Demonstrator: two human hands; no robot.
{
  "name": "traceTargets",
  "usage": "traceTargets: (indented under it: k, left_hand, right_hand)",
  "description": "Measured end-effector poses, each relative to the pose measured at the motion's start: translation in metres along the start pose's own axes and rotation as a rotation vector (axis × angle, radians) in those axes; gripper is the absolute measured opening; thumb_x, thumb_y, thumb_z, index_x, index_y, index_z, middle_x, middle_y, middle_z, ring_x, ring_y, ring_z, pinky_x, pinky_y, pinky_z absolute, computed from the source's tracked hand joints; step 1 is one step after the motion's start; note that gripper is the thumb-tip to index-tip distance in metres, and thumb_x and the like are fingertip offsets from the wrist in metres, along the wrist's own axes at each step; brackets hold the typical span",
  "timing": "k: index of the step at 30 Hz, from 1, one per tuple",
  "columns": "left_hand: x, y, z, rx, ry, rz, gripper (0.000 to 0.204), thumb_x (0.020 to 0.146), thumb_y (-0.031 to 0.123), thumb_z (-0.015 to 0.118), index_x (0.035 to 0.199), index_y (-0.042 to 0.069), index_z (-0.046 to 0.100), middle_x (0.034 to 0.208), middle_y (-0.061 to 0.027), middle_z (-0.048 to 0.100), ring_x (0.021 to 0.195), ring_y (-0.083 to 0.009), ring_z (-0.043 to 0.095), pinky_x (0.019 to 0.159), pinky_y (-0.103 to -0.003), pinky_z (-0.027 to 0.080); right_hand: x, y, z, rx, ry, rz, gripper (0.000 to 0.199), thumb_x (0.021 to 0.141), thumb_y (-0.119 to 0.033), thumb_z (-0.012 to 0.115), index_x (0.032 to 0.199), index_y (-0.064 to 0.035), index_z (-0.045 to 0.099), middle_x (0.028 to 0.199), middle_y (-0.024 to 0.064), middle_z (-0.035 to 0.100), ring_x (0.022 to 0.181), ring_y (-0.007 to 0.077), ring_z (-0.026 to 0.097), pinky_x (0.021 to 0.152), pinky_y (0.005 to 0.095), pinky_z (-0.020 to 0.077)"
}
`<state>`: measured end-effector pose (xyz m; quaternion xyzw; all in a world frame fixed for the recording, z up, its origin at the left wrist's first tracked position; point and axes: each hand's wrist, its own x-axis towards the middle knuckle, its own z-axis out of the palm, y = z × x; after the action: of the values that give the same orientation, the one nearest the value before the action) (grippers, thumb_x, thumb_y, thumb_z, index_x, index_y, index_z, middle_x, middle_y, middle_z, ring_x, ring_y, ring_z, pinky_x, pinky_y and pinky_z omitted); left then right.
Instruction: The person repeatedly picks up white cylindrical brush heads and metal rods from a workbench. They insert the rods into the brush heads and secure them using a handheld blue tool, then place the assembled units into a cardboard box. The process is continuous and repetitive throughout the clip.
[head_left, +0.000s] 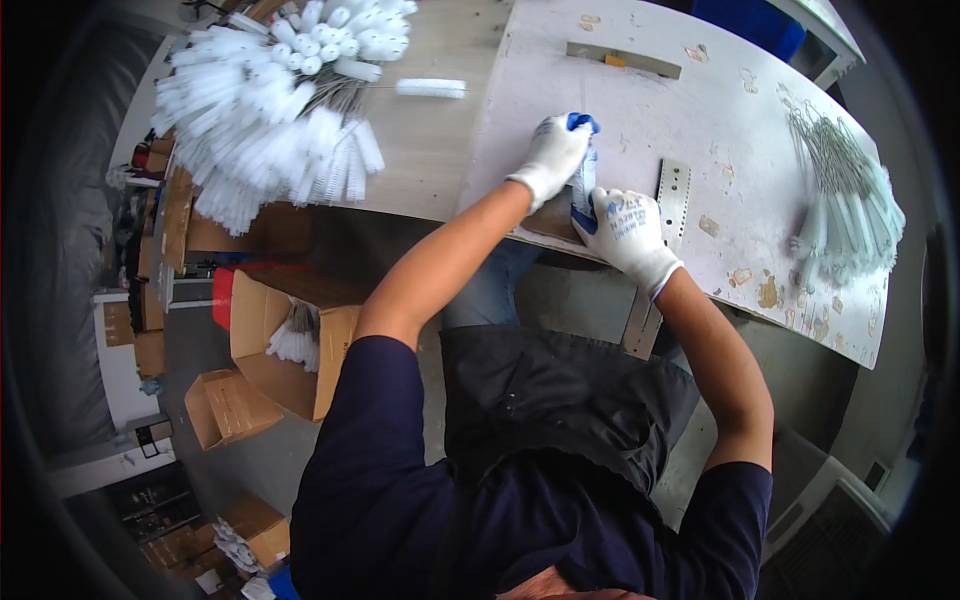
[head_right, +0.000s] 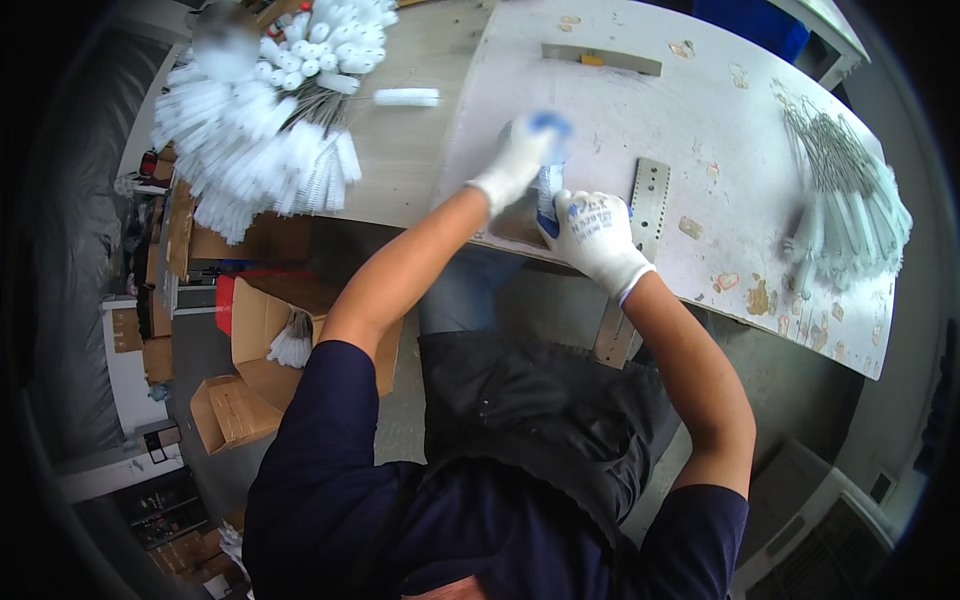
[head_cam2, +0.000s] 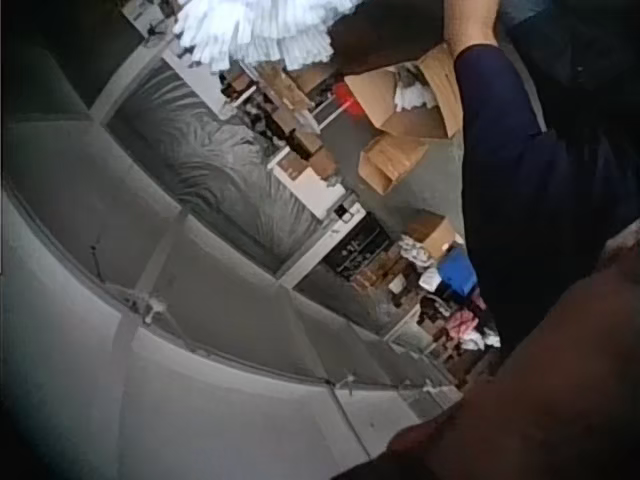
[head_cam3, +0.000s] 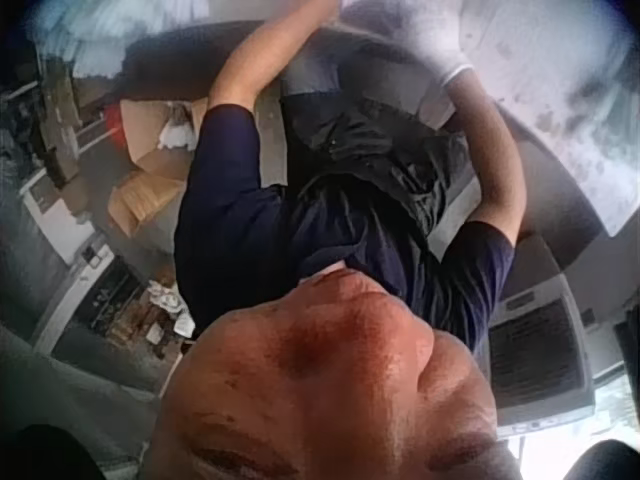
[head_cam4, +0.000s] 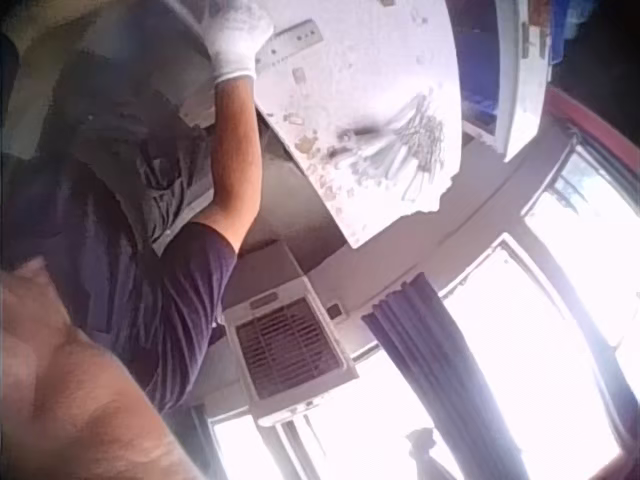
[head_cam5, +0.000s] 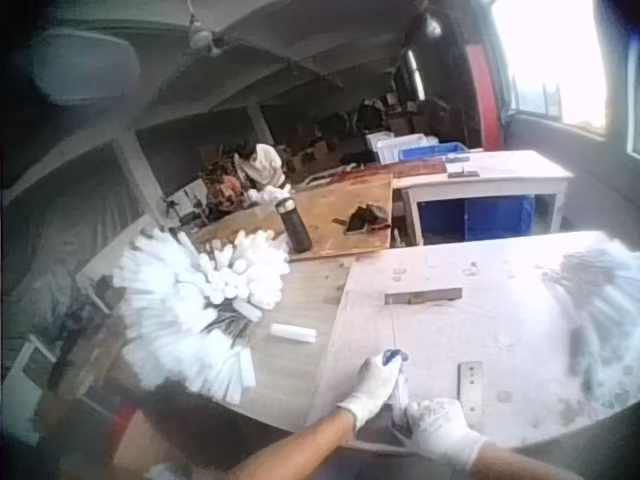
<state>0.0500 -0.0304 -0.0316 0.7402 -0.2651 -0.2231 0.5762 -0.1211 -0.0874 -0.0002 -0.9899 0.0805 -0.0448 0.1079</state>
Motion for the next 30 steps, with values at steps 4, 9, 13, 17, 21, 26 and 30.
traceTargets:
  k: [4, 9, 13, 17, 21, 26, 30]
  left_hand:
    - [-0.002, 0.012, -0.094, 0.367, 0.155, 0.021, 0.035, 0.102, 0.033, 0.055, 0.110, 0.003, 0.070, 0.088, -0.0184, 0.072, 0.084, -0.0303, 0.070, 0.078, -0.045, 0.053]
    - [0.028, -0.015, -0.214, 0.915, 0.474, 0.417, 0.038, 0.099, 0.029, 0.058, 0.130, 0.008, 0.061, 0.125, -0.0204, 0.062, 0.112, -0.0377, 0.062, 0.096, -0.047, 0.049]
    - [0.028, -0.027, -0.211, 1.110, 0.298, 0.298, 0.035, 0.098, 0.031, 0.057, 0.126, 0.012, 0.064, 0.118, -0.0179, 0.063, 0.109, -0.0389, 0.060, 0.095, -0.048, 0.048]
    - [-0.010, -0.014, -0.143, 1.202, 0.266, 0.309, 0.032, 0.096, 0.035, 0.059, 0.118, 0.013, 0.068, 0.115, -0.0157, 0.065, 0.107, -0.0365, 0.061, 0.094, -0.049, 0.048]
    - [-0.043, -0.006, -0.104, 1.141, 0.313, 0.354, 0.030, 0.093, 0.035, 0.063, 0.113, 0.013, 0.070, 0.110, -0.0124, 0.068, 0.105, -0.0341, 0.061, 0.092, -0.049, 0.049]
    - [-0.045, -0.017, -0.089, 1.056, 0.452, 0.438, 0.039, 0.088, 0.030, 0.071, 0.120, 0.009, 0.067, 0.109, -0.0179, 0.065, 0.103, -0.0384, 0.060, 0.090, -0.048, 0.048]
    - [-0.047, -0.020, -0.089, 0.930, 0.508, 0.485, 0.054, 0.085, 0.030, 0.074, 0.133, 0.010, 0.058, 0.130, -0.0176, 0.058, 0.117, -0.0367, 0.060, 0.098, -0.047, 0.048]
  right_hand:
    - [-0.011, 0.009, 0.008, -0.061, 0.122, -0.002, 0.035, 0.089, -0.045, 0.067, 0.085, -0.0096, 0.066, 0.080, 0.0120, 0.070, 0.079, 0.0282, 0.071, 0.072, 0.0422, 0.0538]
    - [-0.017, 0.010, 0.007, -0.061, 0.184, -0.094, 0.033, 0.087, -0.042, 0.070, 0.089, -0.0088, 0.064, 0.086, 0.0103, 0.068, 0.085, 0.0283, 0.069, 0.077, 0.0418, 0.0527]
    - [-0.020, 0.011, 0.006, 0.013, 0.261, -0.157, 0.034, 0.082, -0.037, 0.074, 0.092, -0.0070, 0.063, 0.089, 0.0109, 0.066, 0.089, 0.0293, 0.066, 0.079, 0.0423, 0.0515]
    - [-0.022, 0.012, 0.006, -0.003, 0.281, -0.175, 0.032, 0.082, -0.036, 0.074, 0.091, -0.0070, 0.063, 0.087, 0.0098, 0.065, 0.087, 0.0287, 0.066, 0.079, 0.0418, 0.0518]
    - [-0.022, 0.013, 0.006, -0.014, 0.316, -0.211, 0.032, 0.083, -0.036, 0.073, 0.093, -0.0070, 0.063, 0.087, 0.0105, 0.064, 0.087, 0.0292, 0.065, 0.080, 0.0425, 0.0513]
    - [-0.024, 0.021, 0.010, 0.057, 0.254, -0.182, 0.029, 0.087, -0.036, 0.069, 0.093, -0.0081, 0.062, 0.091, 0.0114, 0.064, 0.089, 0.0289, 0.064, 0.076, 0.0435, 0.0499]
    - [-0.016, 0.016, 0.003, -0.085, 0.185, -0.248, 0.028, 0.091, -0.036, 0.063, 0.090, -0.0084, 0.063, 0.087, 0.0128, 0.067, 0.085, 0.0296, 0.067, 0.078, 0.0416, 0.0516]
